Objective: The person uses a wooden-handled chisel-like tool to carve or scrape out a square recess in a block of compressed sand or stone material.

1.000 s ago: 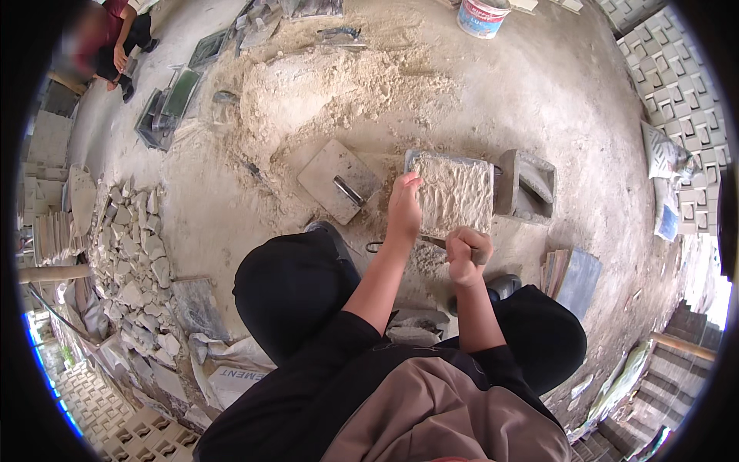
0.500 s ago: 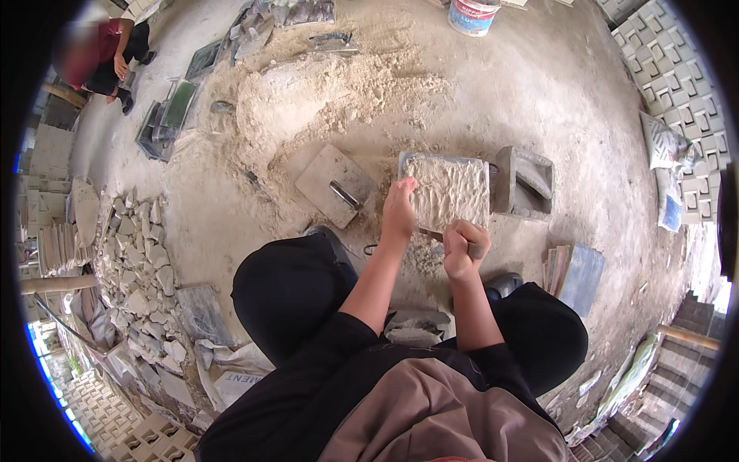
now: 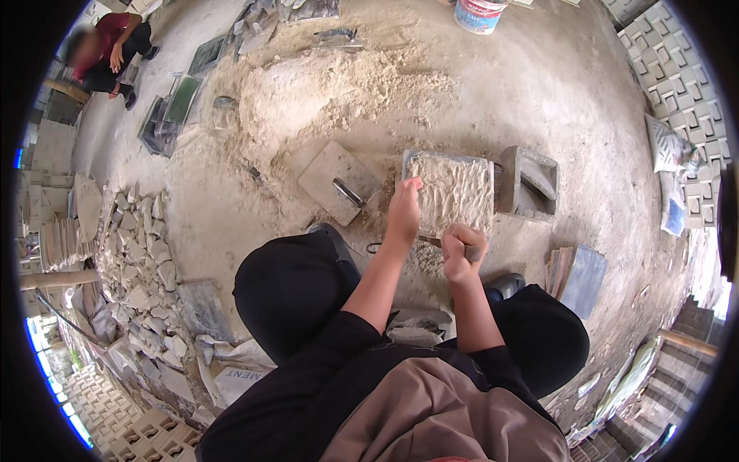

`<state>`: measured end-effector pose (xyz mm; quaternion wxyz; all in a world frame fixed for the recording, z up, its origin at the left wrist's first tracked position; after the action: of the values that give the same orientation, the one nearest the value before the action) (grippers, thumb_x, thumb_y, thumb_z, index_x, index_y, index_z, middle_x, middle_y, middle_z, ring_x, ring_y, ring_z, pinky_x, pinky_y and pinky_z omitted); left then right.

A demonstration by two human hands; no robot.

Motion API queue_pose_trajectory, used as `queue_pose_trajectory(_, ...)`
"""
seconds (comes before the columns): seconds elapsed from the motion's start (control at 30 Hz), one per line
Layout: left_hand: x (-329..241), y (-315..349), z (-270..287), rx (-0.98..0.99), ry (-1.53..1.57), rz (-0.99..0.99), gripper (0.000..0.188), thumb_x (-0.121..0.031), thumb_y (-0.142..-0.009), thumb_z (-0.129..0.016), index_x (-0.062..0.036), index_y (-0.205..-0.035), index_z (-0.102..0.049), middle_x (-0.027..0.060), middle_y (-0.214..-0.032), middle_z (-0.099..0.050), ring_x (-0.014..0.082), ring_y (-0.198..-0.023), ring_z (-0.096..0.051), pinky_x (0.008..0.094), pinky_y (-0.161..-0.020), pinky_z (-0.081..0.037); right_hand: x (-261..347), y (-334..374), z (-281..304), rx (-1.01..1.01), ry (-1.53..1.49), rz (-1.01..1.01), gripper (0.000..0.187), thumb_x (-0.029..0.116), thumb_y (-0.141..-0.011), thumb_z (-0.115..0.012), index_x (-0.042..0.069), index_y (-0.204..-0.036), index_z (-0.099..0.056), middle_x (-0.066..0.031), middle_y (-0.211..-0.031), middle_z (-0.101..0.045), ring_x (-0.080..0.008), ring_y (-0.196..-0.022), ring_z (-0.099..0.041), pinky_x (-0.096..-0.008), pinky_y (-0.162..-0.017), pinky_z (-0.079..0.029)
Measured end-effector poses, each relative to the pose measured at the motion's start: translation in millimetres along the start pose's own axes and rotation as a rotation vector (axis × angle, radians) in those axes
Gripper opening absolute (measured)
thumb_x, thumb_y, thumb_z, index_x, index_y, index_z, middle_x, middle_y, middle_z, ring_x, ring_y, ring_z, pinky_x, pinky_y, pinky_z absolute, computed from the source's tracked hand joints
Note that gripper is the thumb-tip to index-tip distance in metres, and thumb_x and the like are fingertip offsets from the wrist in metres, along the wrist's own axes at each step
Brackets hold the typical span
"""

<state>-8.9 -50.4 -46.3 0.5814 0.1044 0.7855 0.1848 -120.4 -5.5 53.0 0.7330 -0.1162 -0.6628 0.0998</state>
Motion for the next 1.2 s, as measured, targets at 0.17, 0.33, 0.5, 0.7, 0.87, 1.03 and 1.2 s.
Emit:
queue_pose_trajectory(0.17, -1.2, 0.4, -1.5, -0.078, 0.039, -0.073, 0.039, -0.025, -0.091, -0.032, 0.0042, -0.112, -0.048, 0.0154, -0.11, -0.053, 0.0218, -0.105, -0.047, 0.0299, -0.093, -0.032, -13.7, 6.6, -2.1, 0.016, -0.039, -0.033, 0.023, -0.003, -0.067, -0.039, 0.002, -0.046, -0.031, -0.0034, -0.042, -0.036, -0.0085, -0.035, -0.031, -0.0243, -0.034, -0.021)
queue_pose_trajectory(0.33, -4.0, 1.4, 0.2, -0.044, 0.032, -0.101, 0.04, -0.028, -0.091, -0.03, 0.0009, -0.114, -0.047, 0.0133, -0.115, -0.051, 0.0214, -0.111, -0.044, 0.0318, -0.095, -0.028, 0.4, 4.1, -6.2, 0.023, -0.044, -0.017, 0.023, -0.003, -0.066, -0.04, 0.002, -0.047, -0.03, -0.003, -0.042, -0.036, -0.0086, -0.035, -0.03, -0.0243, -0.034, -0.022)
queue_pose_trajectory(0.5, -0.7, 0.5, -2.7, 0.02, 0.034, -0.04, 0.045, -0.035, -0.091, -0.029, -0.0042, -0.12, -0.043, 0.0103, -0.125, -0.045, 0.0195, -0.121, -0.037, 0.0352, -0.098, -0.021, -5.8, 5.2, -8.1, 0.012, -0.045, 0.002, 0.023, -0.003, -0.067, -0.04, 0.002, -0.047, -0.029, -0.0033, -0.042, -0.036, -0.0085, -0.035, -0.031, -0.0246, -0.034, -0.023)
queue_pose_trajectory(0.7, 1.6, 0.3, 0.8, 0.008, 0.023, -0.01, 0.045, -0.035, -0.091, -0.028, -0.0037, -0.121, -0.043, 0.0109, -0.125, -0.045, 0.0199, -0.122, -0.036, 0.0354, -0.099, -0.021, -8.0, 1.4, -7.8, -0.004, -0.078, -0.08, 0.022, -0.002, -0.067, -0.041, 0.001, -0.047, -0.031, -0.0044, -0.042, -0.036, -0.0093, -0.036, -0.034, -0.0258, -0.035, -0.023)
queue_pose_trajectory(0.87, 0.3, 3.9, -0.3, 0.016, 0.04, -0.022, 0.045, -0.035, -0.091, -0.028, -0.0039, -0.12, -0.043, 0.011, -0.126, -0.045, 0.02, -0.122, -0.036, 0.0351, -0.099, -0.021, -3.8, 6.1, -9.5, 0.069, 0.049, -0.026, 0.02, -0.001, -0.065, -0.041, 0.0, -0.047, -0.034, -0.0039, -0.042, -0.037, -0.0097, -0.036, -0.035, -0.0257, -0.036, -0.024)
queue_pose_trajectory(1.03, -0.4, 3.2, -0.3, 0.006, 0.051, -0.012, 0.046, -0.036, -0.091, -0.029, -0.0043, -0.12, -0.044, 0.0107, -0.126, -0.045, 0.0202, -0.122, -0.035, 0.0351, -0.099, -0.021, -0.9, 7.1, -10.4, 0.072, -0.001, -0.018, 0.021, -0.001, -0.067, -0.04, 0.001, -0.046, -0.035, -0.003, -0.042, -0.038, -0.009, -0.036, -0.033, -0.0252, -0.035, -0.023)
queue_pose_trajectory(1.2, 0.3, 0.1, 5.1, -0.077, 0.024, -0.096, 0.041, -0.027, -0.092, -0.03, 0.0035, -0.113, -0.048, 0.0153, -0.113, -0.051, 0.0231, -0.106, -0.047, 0.0303, -0.093, -0.032, -8.4, 8.1, -6.5, 0.066, -0.007, -0.108, 0.015, 0.002, -0.064, -0.044, 0.0, -0.05, -0.037, -0.007, -0.045, -0.034, -0.0148, -0.039, -0.032, -0.0299, -0.039, -0.024)
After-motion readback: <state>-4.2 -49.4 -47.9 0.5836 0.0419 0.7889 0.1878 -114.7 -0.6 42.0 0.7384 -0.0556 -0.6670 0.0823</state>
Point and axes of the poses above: each hand's wrist, its own y-axis away from the middle knuckle, its own z-axis out of the back of the hand, x = y × z, the point moved 6 cm from there along -y, towards the middle knuckle
